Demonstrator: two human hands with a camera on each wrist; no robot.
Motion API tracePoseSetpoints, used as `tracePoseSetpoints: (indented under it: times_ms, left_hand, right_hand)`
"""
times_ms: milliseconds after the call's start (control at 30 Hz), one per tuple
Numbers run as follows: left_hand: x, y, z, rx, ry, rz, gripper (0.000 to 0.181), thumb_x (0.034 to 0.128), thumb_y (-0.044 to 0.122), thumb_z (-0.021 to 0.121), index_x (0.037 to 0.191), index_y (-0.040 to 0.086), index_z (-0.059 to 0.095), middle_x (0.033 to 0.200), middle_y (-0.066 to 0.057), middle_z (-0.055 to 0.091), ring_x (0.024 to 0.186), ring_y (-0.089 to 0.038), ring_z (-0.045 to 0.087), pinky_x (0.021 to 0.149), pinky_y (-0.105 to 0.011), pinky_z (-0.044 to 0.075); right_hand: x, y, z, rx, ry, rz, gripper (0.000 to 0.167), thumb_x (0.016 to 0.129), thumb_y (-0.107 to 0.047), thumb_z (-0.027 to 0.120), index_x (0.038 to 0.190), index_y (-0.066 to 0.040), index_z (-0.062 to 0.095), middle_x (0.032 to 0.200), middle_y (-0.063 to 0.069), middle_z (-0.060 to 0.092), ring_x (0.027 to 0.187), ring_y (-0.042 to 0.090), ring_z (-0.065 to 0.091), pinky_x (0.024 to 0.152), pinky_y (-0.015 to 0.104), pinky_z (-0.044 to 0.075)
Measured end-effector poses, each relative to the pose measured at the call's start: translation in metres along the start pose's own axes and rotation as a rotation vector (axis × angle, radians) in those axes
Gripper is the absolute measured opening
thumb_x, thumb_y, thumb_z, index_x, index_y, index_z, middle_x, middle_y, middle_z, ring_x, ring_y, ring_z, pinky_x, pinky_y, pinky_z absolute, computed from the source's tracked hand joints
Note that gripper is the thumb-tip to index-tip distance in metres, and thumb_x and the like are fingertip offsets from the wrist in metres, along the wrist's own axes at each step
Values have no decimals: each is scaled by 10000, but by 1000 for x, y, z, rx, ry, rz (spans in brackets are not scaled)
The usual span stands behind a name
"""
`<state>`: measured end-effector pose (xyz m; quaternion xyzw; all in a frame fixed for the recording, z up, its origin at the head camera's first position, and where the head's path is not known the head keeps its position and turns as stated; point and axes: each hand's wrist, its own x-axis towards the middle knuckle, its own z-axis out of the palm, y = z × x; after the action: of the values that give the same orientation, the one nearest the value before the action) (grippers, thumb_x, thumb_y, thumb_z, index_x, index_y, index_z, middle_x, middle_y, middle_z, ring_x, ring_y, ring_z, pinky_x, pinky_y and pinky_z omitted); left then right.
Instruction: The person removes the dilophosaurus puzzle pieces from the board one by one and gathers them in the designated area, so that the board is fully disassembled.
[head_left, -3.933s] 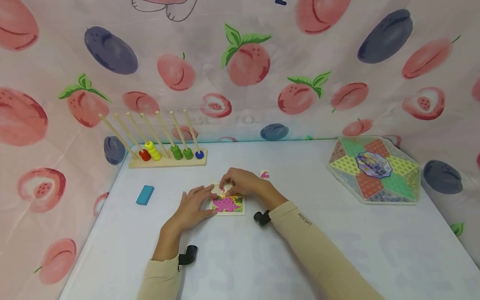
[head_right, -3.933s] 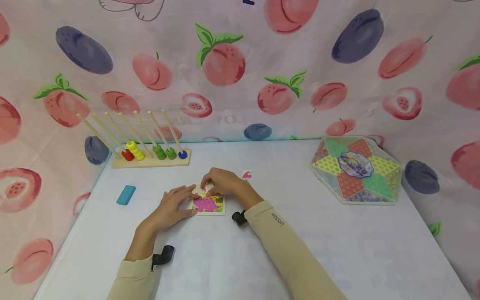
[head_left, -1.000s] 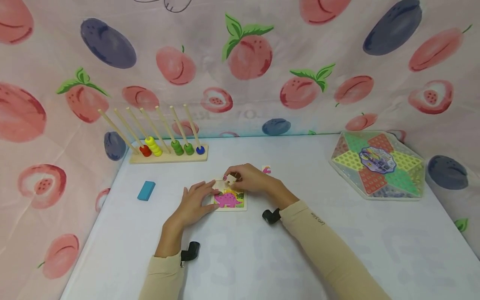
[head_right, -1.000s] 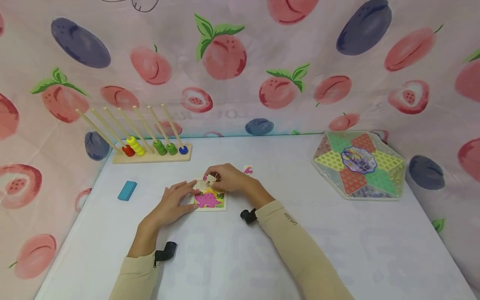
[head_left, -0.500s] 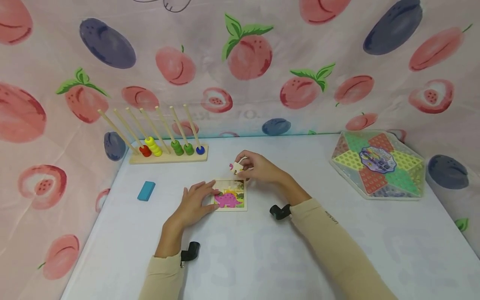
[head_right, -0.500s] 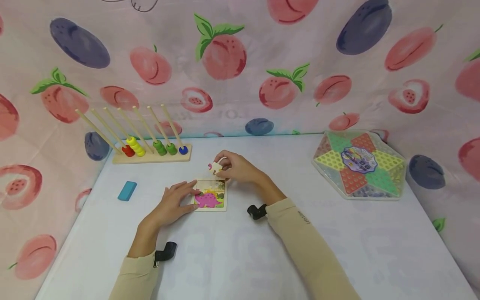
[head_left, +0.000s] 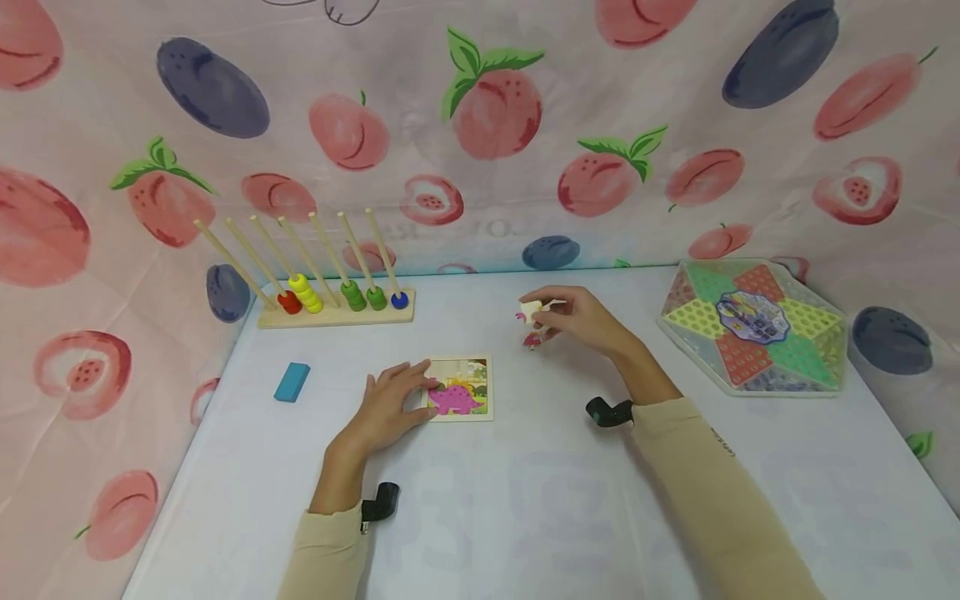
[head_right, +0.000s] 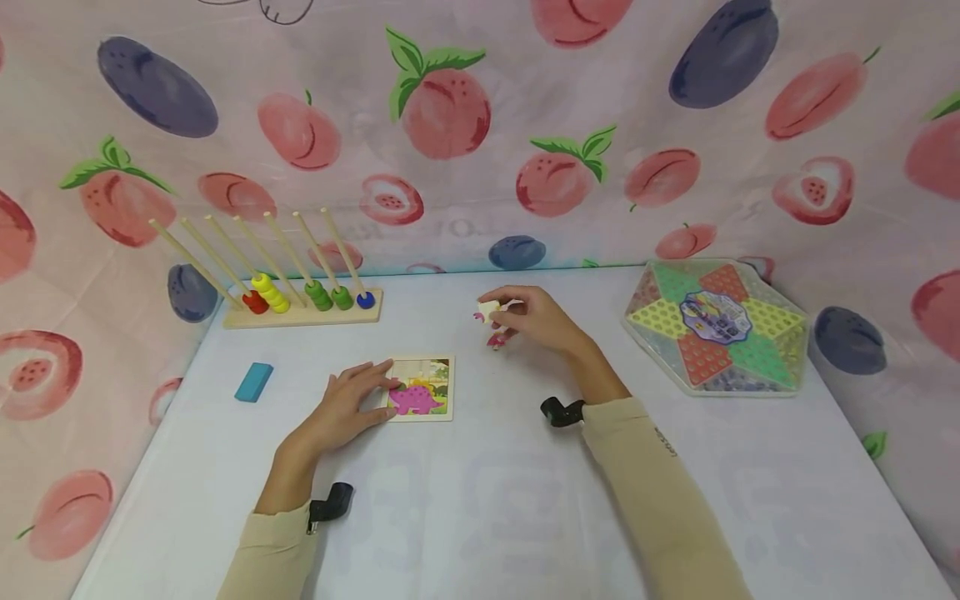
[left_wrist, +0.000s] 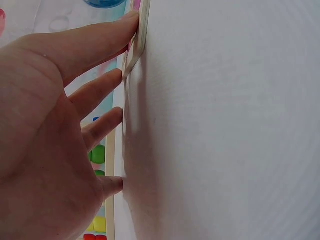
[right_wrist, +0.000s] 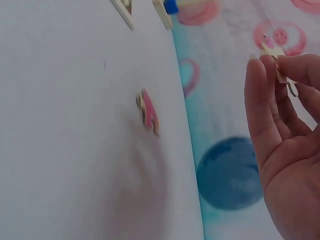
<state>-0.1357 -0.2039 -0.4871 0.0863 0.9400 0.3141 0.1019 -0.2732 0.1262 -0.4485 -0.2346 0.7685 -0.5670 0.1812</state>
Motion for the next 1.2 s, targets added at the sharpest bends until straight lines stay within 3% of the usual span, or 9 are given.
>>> tracePoseSetpoints:
  times_ms: [67, 233, 433, 567, 767, 1200]
  left_hand:
    - [0, 0, 0, 5, -2, -3, 435, 917, 224, 756, 1340, 189, 662, 1650, -56, 404, 1566, -374, 242, 1195, -788, -8]
    - [0, 1, -1, 14, -6, -12, 450, 916, 239, 758, 1352, 190, 657, 1653, -58, 399, 1566, -374, 239, 1197, -784, -10]
    - [0, 1, -1, 9, -12, -20, 459, 911, 228, 761, 1356, 194, 655, 1656, -60, 393, 1565, -382, 236, 1196, -783, -19]
    - [1, 0, 0, 3, -19, -30, 465, 914, 232, 759, 1364, 200, 650, 1661, -44, 386, 1574, -369, 223, 1206, -770, -34]
    - [1, -2, 0, 10, -8, -8, 455, 916, 222, 755, 1358, 191, 654, 1653, -67, 396, 1562, -389, 241, 1188, -793, -19]
    - [1, -1, 1, 14, -10, -12, 452, 915, 237, 758, 1353, 198, 656, 1655, -53, 396, 1567, -380, 238, 1197, -784, -13]
  right_hand:
    - [-6, 3, -10, 15, 33, 19, 361, 993, -74, 635, 1350, -21, 611, 1202, 170, 609, 967, 397, 714, 777, 318, 645]
    - [-20, 12, -30, 34, 90, 83, 321, 963, -87, 690, 1249, 40, 622, 1165, 147, 624, 910, 223, 774, 804, 315, 643]
    - [-32, 23, -42, -35, 137, 194, 322, 956, -159, 714, 1220, 23, 685, 1143, 233, 733, 935, 241, 785, 844, 364, 640]
    - [-34, 32, -42, -119, 157, 253, 323, 955, -192, 717, 1228, -18, 710, 1220, 225, 710, 917, 219, 765, 779, 295, 637]
    - [-31, 49, -36, -246, 192, 265, 286, 950, -153, 709, 1200, -15, 725, 1213, 221, 693, 810, 132, 695, 683, 215, 597]
    - [-26, 55, -27, -307, 218, 313, 271, 947, -176, 717, 1167, -19, 738, 1135, 212, 738, 749, 100, 714, 686, 218, 597]
